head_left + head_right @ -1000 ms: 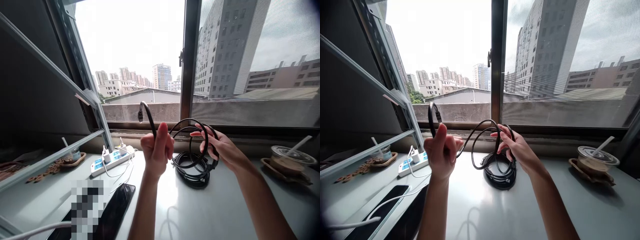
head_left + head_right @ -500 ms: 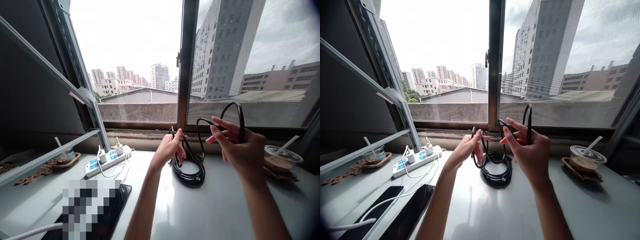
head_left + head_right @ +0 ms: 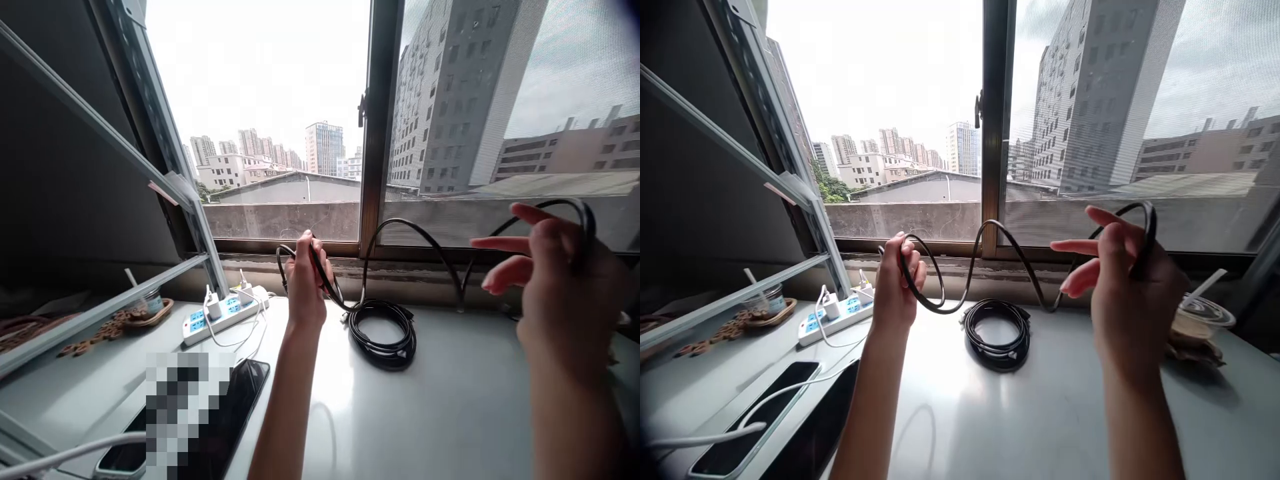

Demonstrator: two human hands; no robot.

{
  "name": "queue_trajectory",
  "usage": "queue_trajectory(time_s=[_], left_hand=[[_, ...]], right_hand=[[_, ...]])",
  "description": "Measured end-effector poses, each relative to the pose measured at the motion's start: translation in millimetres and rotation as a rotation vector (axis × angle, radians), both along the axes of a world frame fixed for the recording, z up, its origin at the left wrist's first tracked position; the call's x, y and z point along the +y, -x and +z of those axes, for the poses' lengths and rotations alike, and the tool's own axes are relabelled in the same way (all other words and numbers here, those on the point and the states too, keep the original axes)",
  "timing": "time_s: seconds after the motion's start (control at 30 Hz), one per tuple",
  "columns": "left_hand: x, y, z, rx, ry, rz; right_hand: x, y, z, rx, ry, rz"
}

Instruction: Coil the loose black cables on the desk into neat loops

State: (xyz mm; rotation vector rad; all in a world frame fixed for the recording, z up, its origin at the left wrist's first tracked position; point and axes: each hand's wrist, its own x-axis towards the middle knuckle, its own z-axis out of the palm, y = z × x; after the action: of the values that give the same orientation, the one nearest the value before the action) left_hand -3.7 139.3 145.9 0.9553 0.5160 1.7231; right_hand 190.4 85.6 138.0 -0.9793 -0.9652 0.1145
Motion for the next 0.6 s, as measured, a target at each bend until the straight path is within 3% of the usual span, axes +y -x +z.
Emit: queue_trajectory(time_s=[0.07, 0.13, 0.3, 0.43, 0.6], left_hand=[[-1.5, 1.2, 0.6, 0.015, -0.006, 0.047], [-3.5, -1.0, -1.2, 0.153, 0.007, 0.034], [-13.9, -21.3, -10.7, 0.45, -0.054, -0.071], [-23.2, -43.4, -17.9, 0.492, -0.109, -0.157], [-28.2, -50.3, -21.9, 0.664, -0.174, -0.309]], right_hand=[[5.2, -9.3, -1.4, -0.007, 0.119, 0.087], [14.3, -12.2, -5.1, -0.019, 0.274, 0.224], [32.4, 11.9, -18.3, -0.087, 0.598, 0.678], [31.8, 36.7, -22.8, -0.086, 0.468, 0.853], [26.1, 44.5, -18.3, 0.213, 0.4, 0.894]])
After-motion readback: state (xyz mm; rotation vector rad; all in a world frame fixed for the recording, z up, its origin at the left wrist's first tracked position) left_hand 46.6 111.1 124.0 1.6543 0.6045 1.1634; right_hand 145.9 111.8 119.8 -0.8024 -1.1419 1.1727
